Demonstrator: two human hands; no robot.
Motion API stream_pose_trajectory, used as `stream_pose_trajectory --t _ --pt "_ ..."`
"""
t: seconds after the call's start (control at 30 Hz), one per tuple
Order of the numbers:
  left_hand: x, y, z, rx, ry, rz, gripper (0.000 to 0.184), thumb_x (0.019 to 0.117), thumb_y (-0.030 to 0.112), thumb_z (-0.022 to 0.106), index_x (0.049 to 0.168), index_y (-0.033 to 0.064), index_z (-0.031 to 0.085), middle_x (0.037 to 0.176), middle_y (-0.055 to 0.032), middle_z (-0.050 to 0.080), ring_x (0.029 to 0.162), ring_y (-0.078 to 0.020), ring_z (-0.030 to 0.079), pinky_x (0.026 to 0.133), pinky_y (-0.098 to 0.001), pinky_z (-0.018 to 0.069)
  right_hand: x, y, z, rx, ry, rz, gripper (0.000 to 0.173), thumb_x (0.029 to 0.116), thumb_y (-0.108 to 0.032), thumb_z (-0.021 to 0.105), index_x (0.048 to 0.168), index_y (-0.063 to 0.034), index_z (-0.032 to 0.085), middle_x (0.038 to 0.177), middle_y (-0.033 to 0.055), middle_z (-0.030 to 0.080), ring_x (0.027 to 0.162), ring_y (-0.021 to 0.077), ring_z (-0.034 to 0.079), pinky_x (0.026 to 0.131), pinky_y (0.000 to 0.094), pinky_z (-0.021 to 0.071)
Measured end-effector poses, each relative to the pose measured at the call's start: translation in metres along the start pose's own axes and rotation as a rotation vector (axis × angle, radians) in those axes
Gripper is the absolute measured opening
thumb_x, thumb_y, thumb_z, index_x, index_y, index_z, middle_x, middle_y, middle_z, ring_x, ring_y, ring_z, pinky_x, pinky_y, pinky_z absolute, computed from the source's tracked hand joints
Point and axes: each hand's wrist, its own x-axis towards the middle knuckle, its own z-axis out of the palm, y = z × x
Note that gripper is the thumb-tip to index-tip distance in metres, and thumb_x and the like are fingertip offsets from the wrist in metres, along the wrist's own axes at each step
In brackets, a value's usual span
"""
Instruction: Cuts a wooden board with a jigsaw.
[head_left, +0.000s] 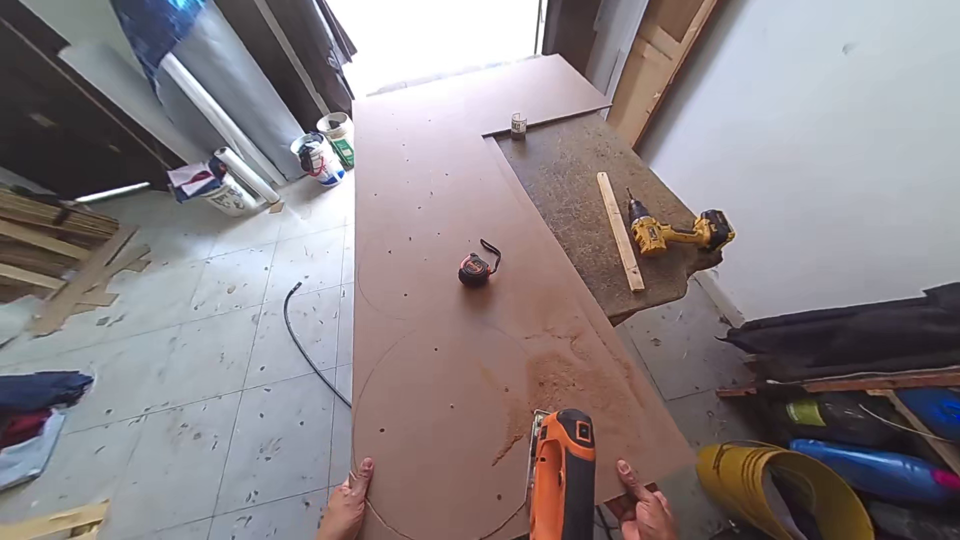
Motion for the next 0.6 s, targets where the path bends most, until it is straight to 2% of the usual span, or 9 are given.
stream_pose_trajectory --t 0.07,0.13,0.23,0.37,0.6 --pt "-0.016 -0.027 0.005 -0.018 -0.005 -0.035 0.051 0.1062 0.046 0.051 0.119 -0.0013 0.063 0.086 -0.0137 0.072 0.075 -0.021 0.073 0.072 -0.0431 0.0626 0.0 0.002 -0.027 -0.015 0.015 0.013 0.03 0.0957 -0.011 0.071 0.121 -0.0001 0.059 0.092 0.0162 0.074 0.072 0.0271 0.075 0.062 0.0452 0.0655" --pt "-0.022 -0.038 0.019 -0.026 -0.008 -0.007 0.049 0.1066 0.046 0.05 0.119 0.0004 0.062 0.084 -0.0105 0.072 0.074 -0.017 0.072 0.069 -0.0395 0.0625 0.004 -0.004 -0.041 0.002 0.015 0.024 0.032 0.0955 -0.01 0.071 0.124 0.0001 0.058 0.094 0.0177 0.074 0.073 0.0277 0.075 0.063 0.0456 0.0651" --pt "-0.03 -0.057 0.013 -0.001 0.042 0.02 0.049 0.106 0.047 0.05 0.12 0.0022 0.061 0.085 -0.0082 0.071 0.074 -0.0144 0.071 0.069 -0.037 0.062 -0.004 -0.001 -0.056 0.011 -0.004 0.071 0.034 0.0952 -0.008 0.071 0.125 0.0015 0.058 0.096 0.0198 0.074 0.075 0.0304 0.075 0.065 0.0481 0.0656" --pt "-0.036 -0.081 0.005 -0.011 0.022 0.012 0.048 0.1062 0.048 0.049 0.12 0.0029 0.062 0.086 -0.0086 0.072 0.075 -0.0151 0.072 0.068 -0.0371 0.0628 -0.016 0.011 -0.075 0.017 0.009 0.07 0.034 0.0948 -0.007 0.071 0.124 0.0029 0.059 0.097 0.0204 0.074 0.078 0.0309 0.076 0.068 0.049 0.0662" --pt "0.0 -0.114 -0.001 -0.019 -0.064 -0.008 0.051 0.1068 0.048 0.048 0.125 0.0022 0.059 0.095 -0.0108 0.071 0.082 -0.0169 0.072 0.075 -0.0403 0.0625 -0.008 0.057 -0.074 -0.047 0.106 0.015 0.038 0.0954 -0.014 0.073 0.126 0.0028 0.058 0.101 0.0201 0.073 0.083 0.0305 0.075 0.071 0.0475 0.0656"
